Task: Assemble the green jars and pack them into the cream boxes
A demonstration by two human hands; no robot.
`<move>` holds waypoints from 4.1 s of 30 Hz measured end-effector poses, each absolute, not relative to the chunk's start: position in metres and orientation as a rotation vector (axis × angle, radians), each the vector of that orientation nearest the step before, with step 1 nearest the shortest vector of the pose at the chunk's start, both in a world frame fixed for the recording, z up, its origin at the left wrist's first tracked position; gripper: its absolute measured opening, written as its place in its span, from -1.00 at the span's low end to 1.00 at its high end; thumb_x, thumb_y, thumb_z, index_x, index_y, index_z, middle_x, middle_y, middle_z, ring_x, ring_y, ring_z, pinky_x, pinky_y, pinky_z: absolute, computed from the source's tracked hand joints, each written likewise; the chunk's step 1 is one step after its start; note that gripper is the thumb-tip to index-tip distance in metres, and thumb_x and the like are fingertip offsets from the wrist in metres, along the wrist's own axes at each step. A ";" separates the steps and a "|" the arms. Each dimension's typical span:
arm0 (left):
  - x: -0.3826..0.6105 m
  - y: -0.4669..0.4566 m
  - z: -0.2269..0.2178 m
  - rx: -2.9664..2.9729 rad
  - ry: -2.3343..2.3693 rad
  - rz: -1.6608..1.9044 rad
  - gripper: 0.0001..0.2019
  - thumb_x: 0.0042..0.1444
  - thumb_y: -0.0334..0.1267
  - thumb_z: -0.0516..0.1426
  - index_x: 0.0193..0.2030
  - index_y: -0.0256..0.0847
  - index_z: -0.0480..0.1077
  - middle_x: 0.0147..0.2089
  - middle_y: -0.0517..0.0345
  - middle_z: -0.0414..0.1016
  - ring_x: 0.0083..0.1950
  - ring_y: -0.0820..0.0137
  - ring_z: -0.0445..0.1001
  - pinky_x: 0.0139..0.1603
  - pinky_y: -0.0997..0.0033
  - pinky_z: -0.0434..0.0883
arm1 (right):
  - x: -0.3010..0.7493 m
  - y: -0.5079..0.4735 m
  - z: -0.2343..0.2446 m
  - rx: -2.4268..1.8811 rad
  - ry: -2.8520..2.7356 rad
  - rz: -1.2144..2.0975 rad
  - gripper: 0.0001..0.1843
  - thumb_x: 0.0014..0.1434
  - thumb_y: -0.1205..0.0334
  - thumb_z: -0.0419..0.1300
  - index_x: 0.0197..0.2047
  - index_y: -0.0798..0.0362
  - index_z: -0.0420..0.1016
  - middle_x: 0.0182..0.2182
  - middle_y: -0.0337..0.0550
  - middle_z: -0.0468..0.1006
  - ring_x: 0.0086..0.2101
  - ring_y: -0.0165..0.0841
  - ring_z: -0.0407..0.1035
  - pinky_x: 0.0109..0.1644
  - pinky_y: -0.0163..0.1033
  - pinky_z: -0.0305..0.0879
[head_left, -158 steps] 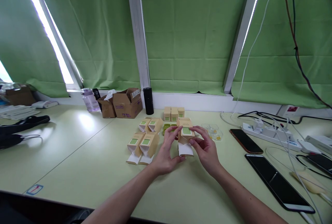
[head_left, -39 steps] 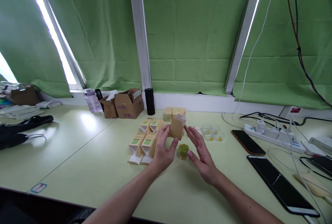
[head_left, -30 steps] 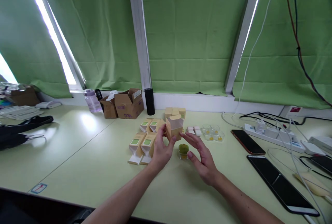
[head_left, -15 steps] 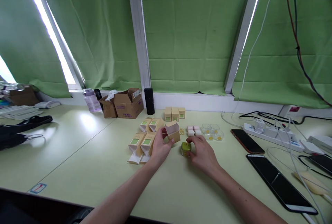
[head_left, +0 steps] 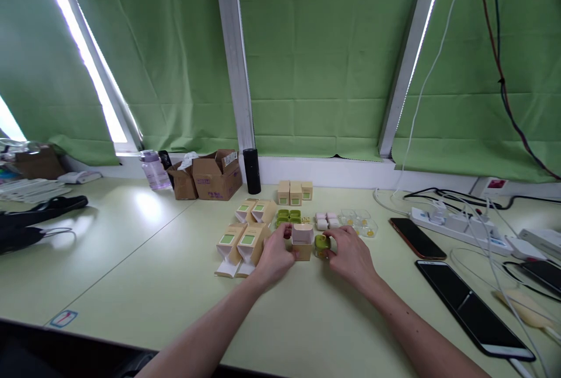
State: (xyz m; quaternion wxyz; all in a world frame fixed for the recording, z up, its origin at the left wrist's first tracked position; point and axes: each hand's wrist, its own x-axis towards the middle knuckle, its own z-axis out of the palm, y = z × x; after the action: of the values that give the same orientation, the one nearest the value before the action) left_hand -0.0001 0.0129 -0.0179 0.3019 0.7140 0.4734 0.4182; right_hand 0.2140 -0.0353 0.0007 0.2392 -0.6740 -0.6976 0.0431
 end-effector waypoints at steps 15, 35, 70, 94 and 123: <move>-0.004 0.005 -0.006 2.039 1.022 1.478 -0.84 0.16 -0.36 0.19 -0.19 -0.12 0.61 0.16 -0.07 0.57 0.23 0.08 0.53 0.27 -0.04 0.46 | 0.214 -0.034 -0.002 -1.836 -1.893 0.127 -0.67 0.15 0.35 0.31 0.00 -0.05 0.59 0.03 -0.04 0.62 0.14 -0.10 0.38 -0.04 -0.17 0.34; -0.004 0.007 -0.007 1.737 0.993 1.427 -0.60 0.13 -0.23 0.26 0.12 -0.18 0.62 0.05 -0.03 0.69 0.09 0.12 0.61 0.27 0.01 0.47 | 0.215 -0.033 -0.004 -1.870 -1.878 0.146 -0.58 0.13 0.39 0.30 0.07 -0.05 0.55 0.07 -0.03 0.58 0.10 -0.13 0.42 -0.06 -0.20 0.32; 0.001 0.012 -0.009 1.421 0.927 1.231 -0.30 -0.28 -0.41 0.10 0.12 -0.32 0.63 -0.04 -0.08 0.63 0.00 0.19 0.46 -0.09 0.34 0.39 | 0.209 -0.046 0.005 -0.919 -1.518 0.568 -0.56 0.39 0.03 0.20 0.30 -0.18 0.38 0.25 0.01 0.35 -0.01 -0.18 0.46 -0.40 -0.27 0.47; 0.002 0.008 -0.002 1.276 0.817 1.188 -0.35 -0.33 -0.42 0.13 0.00 -0.26 0.69 -0.08 -0.05 0.66 -0.04 0.21 0.44 -0.17 0.38 0.37 | 0.218 -0.048 0.009 -1.104 -1.852 0.327 -0.51 0.34 0.24 0.18 0.31 -0.16 0.39 0.22 -0.01 0.42 -0.27 -0.33 0.53 -0.39 -0.24 0.49; 0.002 0.010 -0.006 1.325 0.853 1.180 -0.28 -0.35 -0.43 0.10 0.08 -0.31 0.65 0.04 -0.09 0.65 -0.08 0.25 0.43 -0.18 0.39 0.37 | 0.195 -0.053 -0.002 -1.103 -1.948 0.239 -0.90 0.35 0.33 0.09 -0.10 -0.06 0.33 -0.11 -0.08 0.54 -0.16 -0.20 0.42 -0.22 -0.16 0.39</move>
State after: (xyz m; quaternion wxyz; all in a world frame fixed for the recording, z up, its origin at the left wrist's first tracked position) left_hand 0.0023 0.0103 -0.0064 0.5535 0.5604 0.3610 0.4993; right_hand 0.1952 -0.0532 -0.0017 0.4307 -0.4421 -0.7810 0.0958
